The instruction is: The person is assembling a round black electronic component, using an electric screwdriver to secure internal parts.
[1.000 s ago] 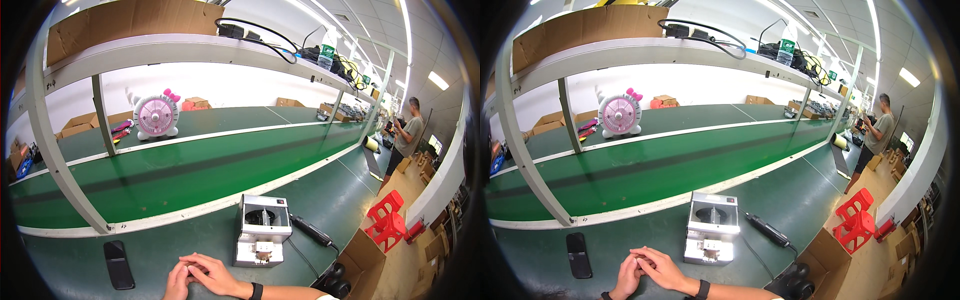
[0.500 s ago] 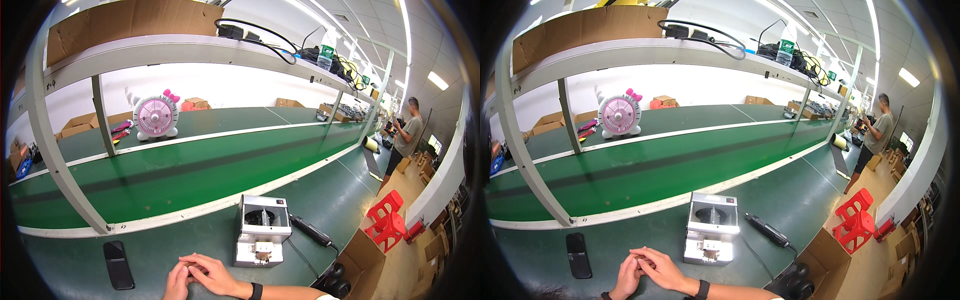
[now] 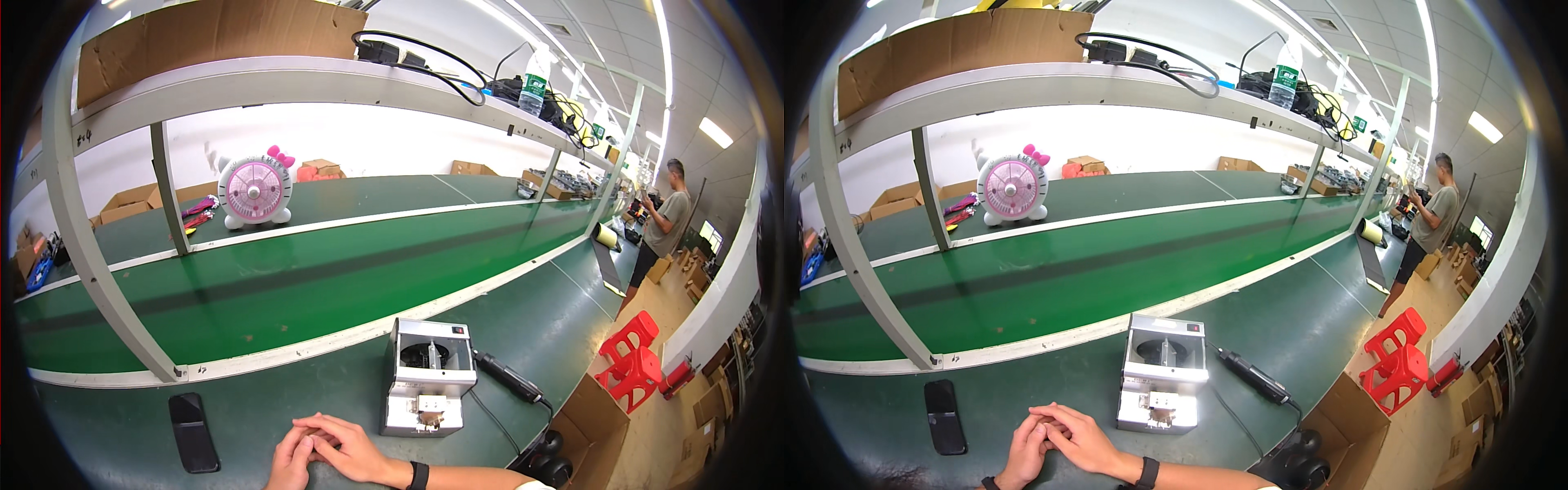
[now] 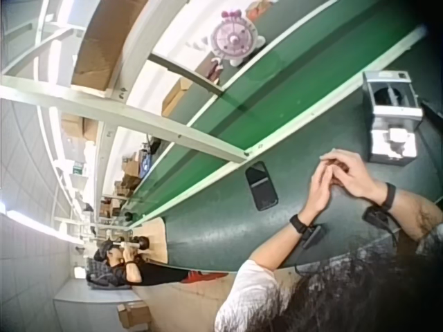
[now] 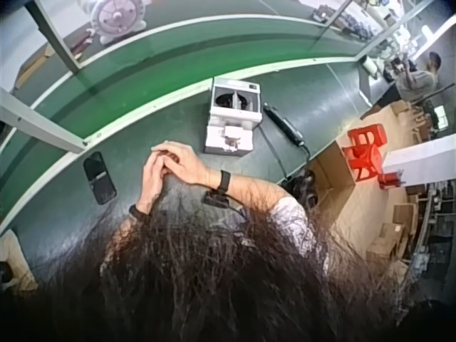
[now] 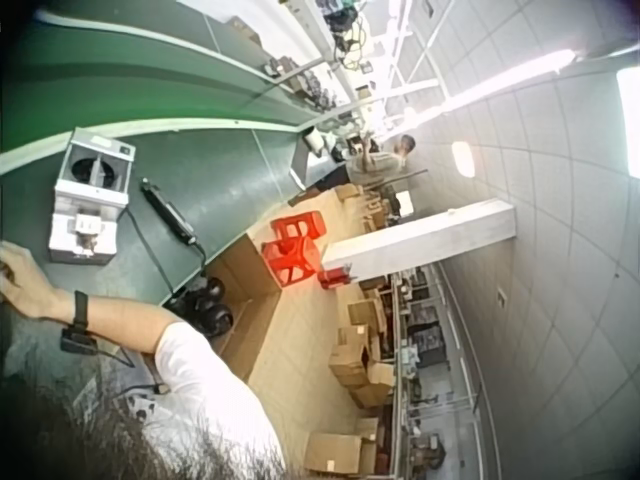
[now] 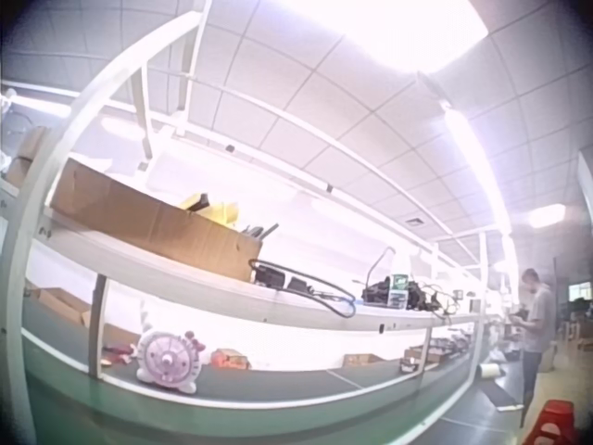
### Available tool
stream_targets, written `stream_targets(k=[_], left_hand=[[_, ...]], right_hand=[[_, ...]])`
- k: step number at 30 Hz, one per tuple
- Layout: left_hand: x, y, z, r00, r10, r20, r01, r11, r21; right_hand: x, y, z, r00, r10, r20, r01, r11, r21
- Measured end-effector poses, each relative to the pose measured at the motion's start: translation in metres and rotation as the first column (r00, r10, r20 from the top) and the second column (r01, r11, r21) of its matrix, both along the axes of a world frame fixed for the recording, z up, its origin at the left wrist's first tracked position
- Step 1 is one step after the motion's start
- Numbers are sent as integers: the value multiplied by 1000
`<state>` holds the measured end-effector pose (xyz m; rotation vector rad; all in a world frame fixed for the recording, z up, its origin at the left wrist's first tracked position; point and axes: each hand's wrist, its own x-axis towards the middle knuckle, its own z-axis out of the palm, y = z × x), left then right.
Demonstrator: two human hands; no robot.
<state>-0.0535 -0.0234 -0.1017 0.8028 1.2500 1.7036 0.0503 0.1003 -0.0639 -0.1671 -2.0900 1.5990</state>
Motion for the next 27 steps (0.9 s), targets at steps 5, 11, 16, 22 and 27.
stream_targets(k=[5, 11, 16, 22, 27], left_hand=[[0, 0, 0, 1000, 10, -20, -9, 1000, 11], [1, 2, 1, 1000, 19, 1, -19, 1000, 6], [-1, 2, 0, 995, 13, 101, -18, 999, 50], [2, -1, 5, 988, 9, -153, -11, 1000, -12], [1, -2, 2, 999, -13, 36, 12, 1000, 26]], right_hand=[[0, 0, -4, 999, 15, 43, -12, 998, -64], [0, 0, -2, 1000, 3, 5, -3, 999, 41], [0, 0, 0, 999, 14, 37, -12, 999, -47], [-3, -1, -6, 998, -30, -52, 35, 995, 90], [0, -3, -3, 999, -35, -19, 36, 999, 39]])
